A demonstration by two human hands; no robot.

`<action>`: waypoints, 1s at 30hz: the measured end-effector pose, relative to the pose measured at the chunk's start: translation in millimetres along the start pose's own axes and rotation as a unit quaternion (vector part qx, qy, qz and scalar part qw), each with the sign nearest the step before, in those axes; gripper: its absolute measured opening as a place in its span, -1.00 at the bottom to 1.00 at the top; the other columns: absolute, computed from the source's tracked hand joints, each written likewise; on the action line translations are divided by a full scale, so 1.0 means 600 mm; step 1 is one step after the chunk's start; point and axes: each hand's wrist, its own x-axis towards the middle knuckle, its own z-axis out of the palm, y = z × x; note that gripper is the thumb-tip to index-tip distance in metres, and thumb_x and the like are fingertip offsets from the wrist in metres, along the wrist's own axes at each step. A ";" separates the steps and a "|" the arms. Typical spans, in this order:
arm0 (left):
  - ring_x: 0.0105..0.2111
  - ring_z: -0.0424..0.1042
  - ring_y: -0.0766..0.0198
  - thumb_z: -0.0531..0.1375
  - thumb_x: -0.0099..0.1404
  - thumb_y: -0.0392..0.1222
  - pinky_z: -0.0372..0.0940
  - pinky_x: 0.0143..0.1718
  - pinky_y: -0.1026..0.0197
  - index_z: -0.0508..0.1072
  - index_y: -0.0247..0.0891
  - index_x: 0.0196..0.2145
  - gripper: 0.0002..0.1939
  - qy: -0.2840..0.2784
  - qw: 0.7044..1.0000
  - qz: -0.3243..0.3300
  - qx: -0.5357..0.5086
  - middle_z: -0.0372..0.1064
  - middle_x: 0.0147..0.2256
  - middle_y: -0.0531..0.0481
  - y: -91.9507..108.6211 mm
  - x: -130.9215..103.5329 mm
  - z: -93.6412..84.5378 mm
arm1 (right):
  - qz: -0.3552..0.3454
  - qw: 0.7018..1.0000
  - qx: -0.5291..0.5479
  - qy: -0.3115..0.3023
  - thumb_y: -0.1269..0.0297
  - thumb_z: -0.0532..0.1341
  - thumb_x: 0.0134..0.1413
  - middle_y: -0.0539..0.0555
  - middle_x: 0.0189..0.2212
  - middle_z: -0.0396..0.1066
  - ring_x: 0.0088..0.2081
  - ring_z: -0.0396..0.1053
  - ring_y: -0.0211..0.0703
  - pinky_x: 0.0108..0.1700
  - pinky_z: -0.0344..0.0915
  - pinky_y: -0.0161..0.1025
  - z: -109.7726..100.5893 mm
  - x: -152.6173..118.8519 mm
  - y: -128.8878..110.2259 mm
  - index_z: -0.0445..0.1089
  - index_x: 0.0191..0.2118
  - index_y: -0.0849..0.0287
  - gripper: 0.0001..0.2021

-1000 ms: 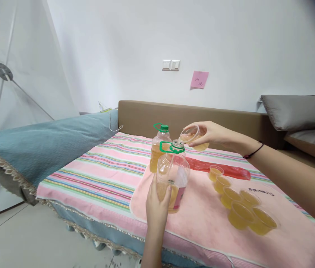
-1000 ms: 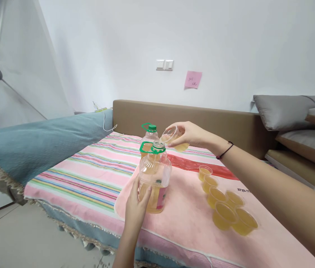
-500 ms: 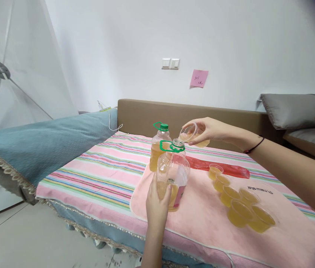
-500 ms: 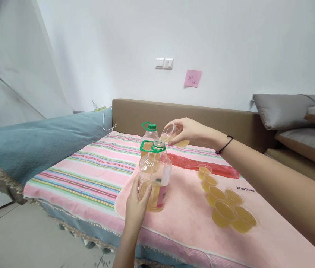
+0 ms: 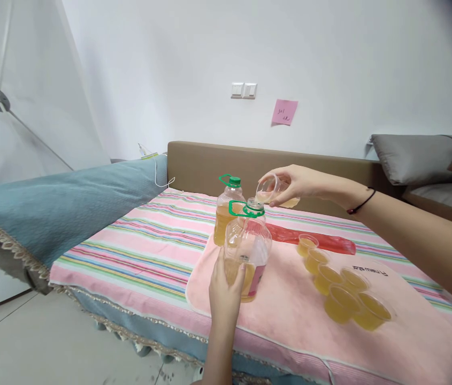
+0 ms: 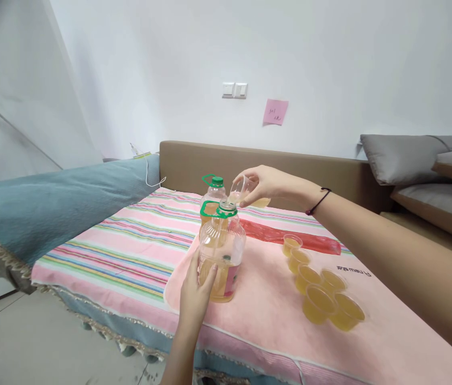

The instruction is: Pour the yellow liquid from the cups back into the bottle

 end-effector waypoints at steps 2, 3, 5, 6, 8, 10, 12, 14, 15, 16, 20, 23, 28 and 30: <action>0.29 0.20 0.06 0.14 0.31 0.04 0.12 0.27 0.04 0.19 -0.12 0.29 -0.38 -0.003 1.000 0.001 0.000 0.24 0.28 -0.09 0.000 0.000 0.000 | 0.001 1.000 -0.006 -0.002 -0.04 0.47 -0.27 0.07 -0.23 0.56 -0.18 0.50 0.04 -0.13 0.39 -0.06 -0.001 0.002 -0.001 0.44 0.06 0.05 -0.31; 0.29 0.20 0.06 0.14 0.32 0.04 0.13 0.27 0.04 0.18 -0.11 0.29 -0.38 -0.006 1.000 0.002 -0.001 0.24 0.27 -0.09 0.000 0.000 0.000 | 0.001 1.000 -0.009 -0.001 -0.04 0.47 -0.28 0.07 -0.23 0.56 -0.17 0.50 0.04 -0.12 0.39 -0.06 -0.001 0.002 -0.002 0.44 0.06 0.04 -0.31; 0.29 0.19 0.07 0.13 0.33 0.05 0.13 0.26 0.04 0.17 -0.12 0.30 -0.37 -0.008 1.000 0.004 -0.005 0.23 0.28 -0.09 -0.001 0.000 0.000 | 0.003 1.000 -0.015 0.000 -0.04 0.47 -0.28 0.06 -0.22 0.56 -0.15 0.49 0.04 -0.12 0.39 -0.06 -0.002 0.003 -0.004 0.44 0.06 0.03 -0.32; 0.29 0.19 0.07 0.13 0.33 0.05 0.13 0.26 0.04 0.17 -0.12 0.30 -0.37 -0.006 1.000 0.005 -0.007 0.23 0.28 -0.09 -0.002 0.000 0.001 | 0.003 1.000 -0.020 0.000 -0.04 0.47 -0.28 0.07 -0.21 0.56 -0.15 0.49 0.05 -0.12 0.39 -0.05 -0.003 0.004 -0.005 0.45 0.06 0.03 -0.32; 0.29 0.19 0.07 0.14 0.32 0.05 0.12 0.27 0.05 0.18 -0.13 0.30 -0.36 -0.002 1.000 0.006 -0.008 0.23 0.28 -0.10 -0.004 0.001 0.001 | -0.002 0.999 -0.035 0.001 -0.05 0.47 -0.29 0.07 -0.20 0.56 -0.14 0.49 0.06 -0.12 0.39 -0.05 -0.004 0.004 -0.006 0.45 0.05 0.03 -0.32; 0.29 0.20 0.07 0.16 0.31 0.04 0.13 0.27 0.05 0.18 -0.13 0.30 -0.36 0.000 1.000 0.005 -0.007 0.24 0.28 -0.10 -0.004 0.001 0.002 | -0.010 0.999 -0.049 0.003 -0.05 0.47 -0.30 0.08 -0.20 0.56 -0.13 0.49 0.07 -0.12 0.38 -0.04 -0.006 0.005 -0.008 0.46 0.04 0.03 -0.32; 0.28 0.20 0.06 0.16 0.31 0.04 0.13 0.27 0.04 0.19 -0.13 0.30 -0.36 0.001 1.000 0.005 -0.004 0.23 0.28 -0.10 -0.004 0.001 0.002 | -0.011 0.998 -0.056 0.002 -0.03 0.46 -0.29 0.08 -0.21 0.56 -0.15 0.48 0.07 -0.14 0.38 -0.05 -0.007 0.006 -0.010 0.46 0.04 0.03 -0.33; 0.29 0.20 0.05 0.16 0.31 0.04 0.14 0.26 0.04 0.18 -0.13 0.30 -0.36 0.002 1.000 0.006 -0.003 0.22 0.29 -0.10 -0.003 0.000 0.002 | -0.009 0.998 -0.061 0.000 0.00 0.46 -0.27 0.07 -0.24 0.56 -0.17 0.48 0.05 -0.16 0.38 -0.07 -0.007 0.006 -0.014 0.46 0.04 0.03 -0.35; 0.29 0.19 0.05 0.15 0.32 0.04 0.14 0.26 0.03 0.18 -0.13 0.30 -0.36 0.001 1.000 0.006 -0.003 0.21 0.29 -0.11 -0.002 0.000 0.002 | -0.009 0.998 -0.064 -0.002 0.02 0.45 -0.26 0.07 -0.25 0.55 -0.18 0.48 0.04 -0.18 0.38 -0.09 -0.007 0.006 -0.016 0.46 0.04 0.04 -0.36; 0.29 0.18 0.05 0.15 0.32 0.04 0.13 0.27 0.03 0.17 -0.13 0.30 -0.35 0.001 1.000 0.006 -0.004 0.21 0.29 -0.10 -0.001 0.000 0.002 | -0.009 0.998 -0.068 -0.003 0.03 0.45 -0.26 0.06 -0.25 0.55 -0.20 0.48 0.02 -0.20 0.37 -0.10 -0.007 0.006 -0.019 0.46 0.04 0.04 -0.37; 0.29 0.19 0.07 0.15 0.32 0.05 0.11 0.28 0.05 0.17 -0.13 0.30 -0.35 0.002 1.000 -0.006 0.001 0.22 0.28 -0.10 0.001 -0.001 0.001 | -0.011 0.995 -0.096 -0.001 0.07 0.43 -0.26 0.05 -0.25 0.53 -0.25 0.46 -0.02 -0.27 0.34 -0.13 -0.007 0.007 -0.031 0.48 0.01 0.03 -0.41; 0.29 0.20 0.08 0.14 0.32 0.05 0.11 0.27 0.06 0.18 -0.14 0.30 -0.36 0.002 1.000 -0.006 0.004 0.23 0.28 -0.10 0.001 0.000 0.000 | -0.013 0.992 -0.123 0.001 0.08 0.42 -0.26 0.04 -0.25 0.52 -0.26 0.44 -0.04 -0.31 0.32 -0.15 -0.009 0.009 -0.036 0.48 -0.01 0.01 -0.44; 0.30 0.18 0.08 0.15 0.31 0.04 0.09 0.28 0.06 0.19 -0.15 0.29 -0.36 0.002 1.000 -0.006 0.004 0.22 0.29 -0.11 0.000 0.000 0.001 | -0.014 0.989 -0.147 -0.009 0.10 0.42 -0.25 0.03 -0.27 0.53 -0.29 0.44 -0.03 -0.36 0.28 -0.16 -0.012 0.017 -0.046 0.49 -0.05 -0.03 -0.49; 0.30 0.18 0.08 0.15 0.30 0.04 0.09 0.28 0.07 0.20 -0.15 0.28 -0.37 0.004 1.000 -0.006 0.006 0.21 0.29 -0.12 0.001 -0.001 0.001 | -0.022 0.986 -0.164 -0.007 0.12 0.42 -0.26 0.04 -0.26 0.53 -0.28 0.44 -0.02 -0.35 0.28 -0.16 -0.011 0.020 -0.052 0.50 -0.07 -0.02 -0.51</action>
